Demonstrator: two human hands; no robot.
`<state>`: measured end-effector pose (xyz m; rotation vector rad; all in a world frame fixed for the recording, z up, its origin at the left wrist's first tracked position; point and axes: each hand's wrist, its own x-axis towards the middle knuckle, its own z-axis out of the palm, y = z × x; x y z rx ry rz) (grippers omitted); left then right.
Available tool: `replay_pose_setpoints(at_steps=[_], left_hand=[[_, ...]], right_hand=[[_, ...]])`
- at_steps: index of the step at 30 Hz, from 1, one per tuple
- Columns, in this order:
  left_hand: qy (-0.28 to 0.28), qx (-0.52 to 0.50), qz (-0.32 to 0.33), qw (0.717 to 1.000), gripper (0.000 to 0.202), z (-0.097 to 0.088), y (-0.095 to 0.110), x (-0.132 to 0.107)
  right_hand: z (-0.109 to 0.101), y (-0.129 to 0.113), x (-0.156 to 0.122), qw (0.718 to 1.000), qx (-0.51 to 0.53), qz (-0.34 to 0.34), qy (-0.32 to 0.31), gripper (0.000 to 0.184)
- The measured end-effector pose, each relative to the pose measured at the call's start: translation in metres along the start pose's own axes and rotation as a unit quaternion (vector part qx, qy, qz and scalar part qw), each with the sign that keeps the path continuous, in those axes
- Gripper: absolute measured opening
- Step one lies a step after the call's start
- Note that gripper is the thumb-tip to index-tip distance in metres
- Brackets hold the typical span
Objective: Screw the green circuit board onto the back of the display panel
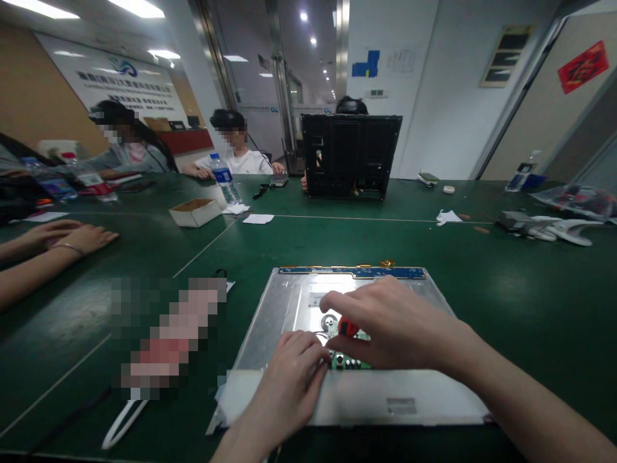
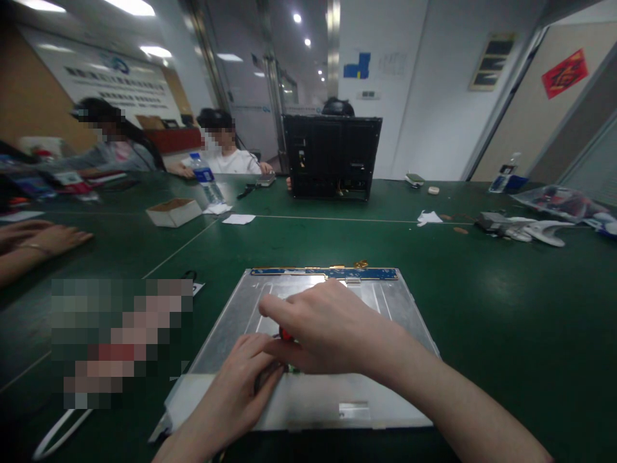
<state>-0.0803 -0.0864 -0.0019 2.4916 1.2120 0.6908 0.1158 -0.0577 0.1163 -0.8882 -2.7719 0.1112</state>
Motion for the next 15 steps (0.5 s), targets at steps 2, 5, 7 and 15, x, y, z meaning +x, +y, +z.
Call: replay_pose_setpoints(at_steps=[2,5,7,15], left_hand=[[0.002,0.000,0.004,1.000,0.018,0.000,0.000,0.000],[0.008,0.000,0.005,1.000,0.017,0.000,0.000,0.000],[0.009,-0.001,0.002,1.000,0.015,-0.001,0.001,0.000],[0.016,-0.003,0.008,1.000,0.015,-0.002,0.002,0.001]], right_hand=[[0.000,0.001,0.000,1.000,-0.006,0.003,-0.004,0.018],[-0.002,0.001,-0.001,1.000,0.007,-0.006,-0.011,0.015],[-0.006,0.000,-0.002,0.999,0.021,-0.020,-0.015,0.013],[-0.006,-0.005,-0.003,0.999,0.025,-0.023,-0.020,0.018]])
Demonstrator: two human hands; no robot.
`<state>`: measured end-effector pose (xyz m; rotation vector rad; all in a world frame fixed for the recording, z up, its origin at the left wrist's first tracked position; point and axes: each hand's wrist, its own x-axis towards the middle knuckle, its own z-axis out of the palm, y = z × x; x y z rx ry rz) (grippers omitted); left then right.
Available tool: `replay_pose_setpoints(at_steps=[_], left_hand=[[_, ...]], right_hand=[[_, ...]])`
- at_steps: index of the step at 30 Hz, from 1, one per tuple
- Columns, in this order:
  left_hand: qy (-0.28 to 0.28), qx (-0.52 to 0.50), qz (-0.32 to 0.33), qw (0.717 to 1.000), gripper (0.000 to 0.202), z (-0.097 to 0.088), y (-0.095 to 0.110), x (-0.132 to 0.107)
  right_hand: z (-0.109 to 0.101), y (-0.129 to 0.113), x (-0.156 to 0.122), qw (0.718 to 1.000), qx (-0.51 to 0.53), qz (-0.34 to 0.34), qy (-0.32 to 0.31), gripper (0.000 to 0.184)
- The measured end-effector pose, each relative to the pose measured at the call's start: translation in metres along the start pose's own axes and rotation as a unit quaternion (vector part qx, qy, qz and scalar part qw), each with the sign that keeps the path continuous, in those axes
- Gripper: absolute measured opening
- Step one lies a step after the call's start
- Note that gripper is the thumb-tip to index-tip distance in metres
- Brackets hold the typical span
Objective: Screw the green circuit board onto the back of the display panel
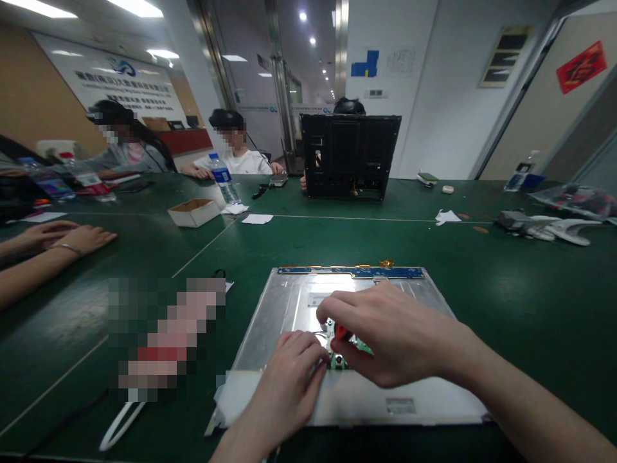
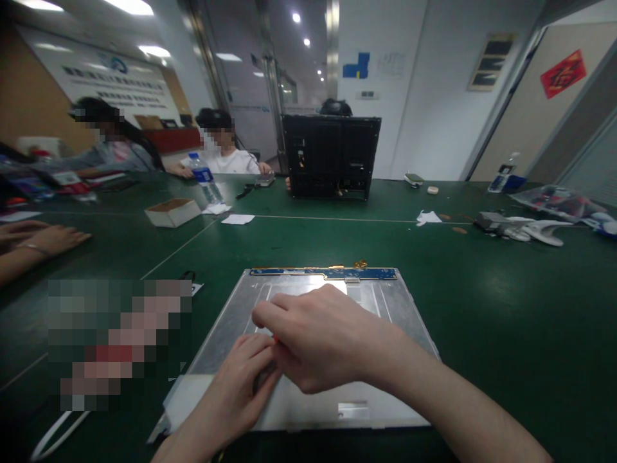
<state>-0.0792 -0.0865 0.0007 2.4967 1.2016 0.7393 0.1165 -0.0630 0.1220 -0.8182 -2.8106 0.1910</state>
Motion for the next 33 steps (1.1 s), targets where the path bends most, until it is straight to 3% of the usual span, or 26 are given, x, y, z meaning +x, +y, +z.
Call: replay_pose_setpoints(at_steps=[6,13,20,33], left_hand=[[0.000,0.003,0.000,1.000,0.019,0.0031,-0.0028,-0.0020],[-0.008,0.000,-0.002,1.000,0.015,0.0002,0.0000,0.0002],[-0.012,-0.001,-0.006,1.000,0.017,0.0007,-0.0010,-0.0010],[-0.012,-0.002,-0.006,1.000,0.015,-0.0006,-0.0001,-0.0006]], right_hand=[[0.0053,0.0032,0.0022,0.998,-0.055,0.018,0.013,0.014],[-0.0020,-0.0004,-0.0018,1.000,0.004,-0.009,-0.009,0.022],[0.0036,0.0027,0.0024,0.999,-0.025,0.017,0.011,0.012],[0.0011,0.0013,0.0004,1.000,-0.004,0.008,0.005,0.015]])
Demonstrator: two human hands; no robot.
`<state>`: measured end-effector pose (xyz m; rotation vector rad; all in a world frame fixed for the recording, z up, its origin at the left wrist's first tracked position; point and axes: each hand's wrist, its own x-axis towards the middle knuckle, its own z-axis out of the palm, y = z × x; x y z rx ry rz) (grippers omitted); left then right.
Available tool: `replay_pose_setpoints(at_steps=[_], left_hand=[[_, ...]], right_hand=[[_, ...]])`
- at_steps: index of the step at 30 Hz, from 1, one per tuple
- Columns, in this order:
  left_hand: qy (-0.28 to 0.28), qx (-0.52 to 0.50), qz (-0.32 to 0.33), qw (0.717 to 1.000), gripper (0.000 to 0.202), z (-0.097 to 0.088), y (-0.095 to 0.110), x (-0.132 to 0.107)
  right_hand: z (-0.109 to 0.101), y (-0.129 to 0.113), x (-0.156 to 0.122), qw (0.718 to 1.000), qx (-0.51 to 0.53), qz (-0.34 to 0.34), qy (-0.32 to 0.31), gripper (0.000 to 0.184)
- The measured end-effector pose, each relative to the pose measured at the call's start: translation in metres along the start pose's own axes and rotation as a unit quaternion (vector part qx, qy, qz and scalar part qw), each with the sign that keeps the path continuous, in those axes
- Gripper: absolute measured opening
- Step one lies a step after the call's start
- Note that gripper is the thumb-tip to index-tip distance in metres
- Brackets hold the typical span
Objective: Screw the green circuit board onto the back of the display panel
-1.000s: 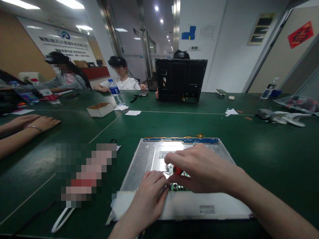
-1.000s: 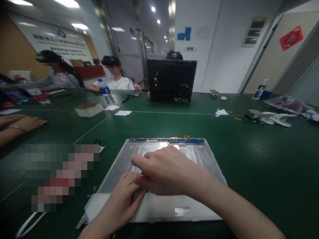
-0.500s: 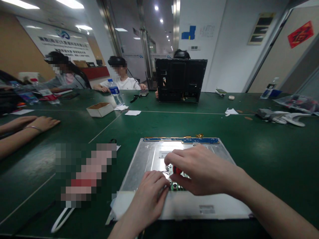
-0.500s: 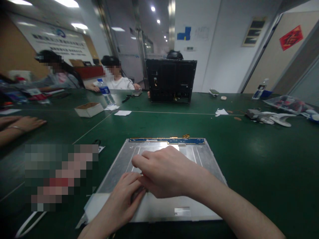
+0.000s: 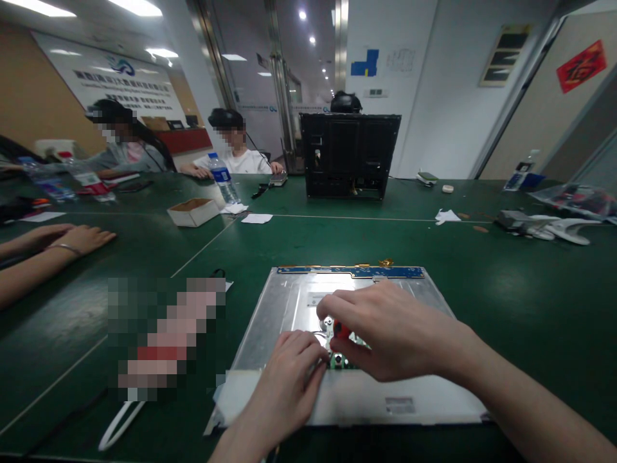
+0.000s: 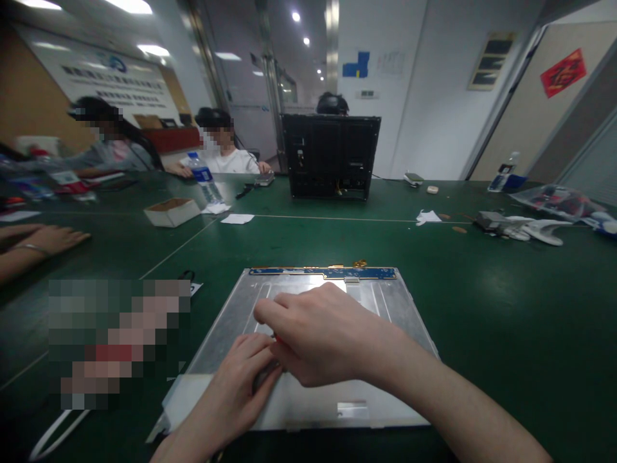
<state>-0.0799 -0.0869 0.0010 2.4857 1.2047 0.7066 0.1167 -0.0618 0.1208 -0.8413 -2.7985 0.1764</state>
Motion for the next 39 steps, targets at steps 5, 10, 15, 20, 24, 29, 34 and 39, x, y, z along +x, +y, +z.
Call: replay_pose_setpoints(at_steps=[5,10,15,20,24,29,34,39], left_hand=[[0.004,-0.002,0.002,1.000,0.017,0.0030,-0.0029,-0.0018],[-0.002,-0.005,-0.003,1.000,0.014,0.0040,-0.0031,-0.0014],[-0.010,-0.004,-0.008,1.000,0.015,0.0015,0.0002,-0.0001],[-0.006,-0.009,-0.006,1.000,0.015,0.0022,-0.0008,-0.0003],[-0.004,-0.014,-0.003,1.000,0.015,0.0028,-0.0019,-0.0009],[-0.003,-0.011,-0.006,1.000,0.014,0.0026,-0.0018,-0.0017],[-0.005,-0.011,-0.005,1.000,0.014,0.0016,-0.0009,-0.0005],[0.002,-0.010,0.002,1.000,0.015,0.0016,-0.0011,0.0001]], right_hand=[[0.0048,0.0028,0.0021,1.000,-0.015,0.016,0.003,0.016],[0.0000,0.0019,-0.0007,1.000,-0.007,-0.002,0.003,0.018],[-0.0033,0.0006,-0.0025,1.000,0.004,-0.017,-0.009,0.020],[0.0002,0.0011,-0.0007,1.000,0.001,-0.003,-0.003,0.013],[0.0029,0.0021,0.0012,1.000,-0.006,0.004,0.001,0.012],[0.0001,0.0018,-0.0001,1.000,0.001,-0.001,-0.006,0.012],[-0.0034,0.0003,-0.0023,1.000,0.007,-0.017,-0.009,0.019],[-0.0016,0.0003,-0.0010,1.000,0.008,-0.006,-0.010,0.015]])
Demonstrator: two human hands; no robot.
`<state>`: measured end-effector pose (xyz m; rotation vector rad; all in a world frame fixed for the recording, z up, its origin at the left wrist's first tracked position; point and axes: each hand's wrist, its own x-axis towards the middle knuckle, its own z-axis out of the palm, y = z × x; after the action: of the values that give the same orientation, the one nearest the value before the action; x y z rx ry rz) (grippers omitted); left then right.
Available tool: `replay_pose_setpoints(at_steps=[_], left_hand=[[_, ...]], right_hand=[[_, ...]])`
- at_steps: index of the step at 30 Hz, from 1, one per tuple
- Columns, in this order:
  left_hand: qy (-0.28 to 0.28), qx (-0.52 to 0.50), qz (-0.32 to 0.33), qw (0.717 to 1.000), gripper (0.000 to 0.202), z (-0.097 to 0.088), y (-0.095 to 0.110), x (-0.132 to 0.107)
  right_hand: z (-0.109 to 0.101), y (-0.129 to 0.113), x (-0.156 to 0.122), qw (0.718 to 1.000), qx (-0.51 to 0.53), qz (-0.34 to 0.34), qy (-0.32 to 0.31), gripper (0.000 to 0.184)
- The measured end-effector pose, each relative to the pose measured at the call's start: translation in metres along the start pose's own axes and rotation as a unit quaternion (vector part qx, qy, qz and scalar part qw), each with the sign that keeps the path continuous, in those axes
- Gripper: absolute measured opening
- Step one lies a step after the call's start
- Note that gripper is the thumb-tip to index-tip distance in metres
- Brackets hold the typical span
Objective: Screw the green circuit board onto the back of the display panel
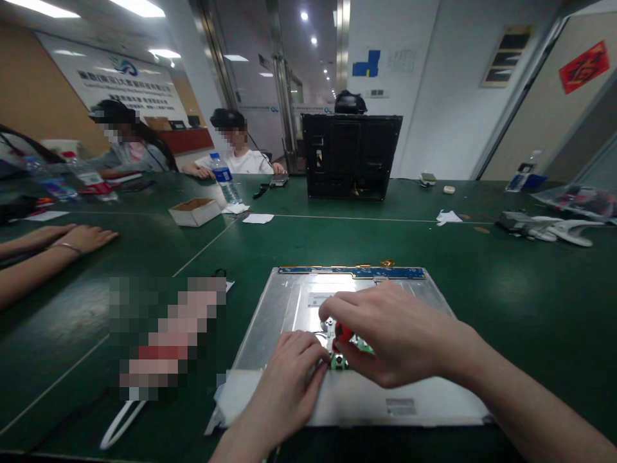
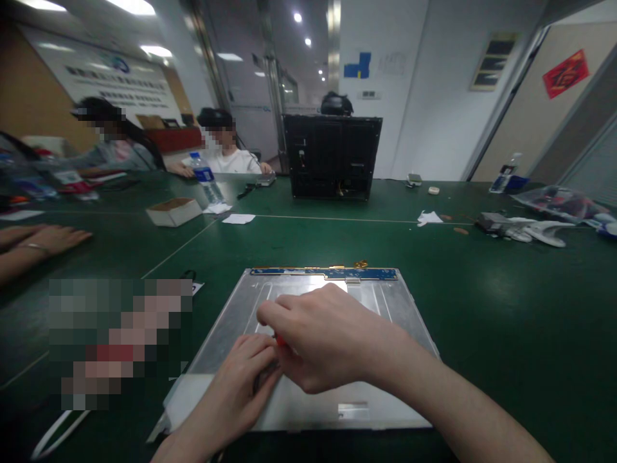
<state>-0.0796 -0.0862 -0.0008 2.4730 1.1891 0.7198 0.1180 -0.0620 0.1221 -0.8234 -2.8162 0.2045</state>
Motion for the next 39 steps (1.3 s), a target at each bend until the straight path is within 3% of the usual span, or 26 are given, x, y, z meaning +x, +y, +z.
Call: replay_pose_setpoints(at_steps=[39], left_hand=[[0.003,0.007,-0.002,1.000,0.015,-0.0012,0.0012,0.0002]], right_hand=[[-0.0008,-0.0006,0.0009,1.000,0.009,0.000,-0.009,0.014]])
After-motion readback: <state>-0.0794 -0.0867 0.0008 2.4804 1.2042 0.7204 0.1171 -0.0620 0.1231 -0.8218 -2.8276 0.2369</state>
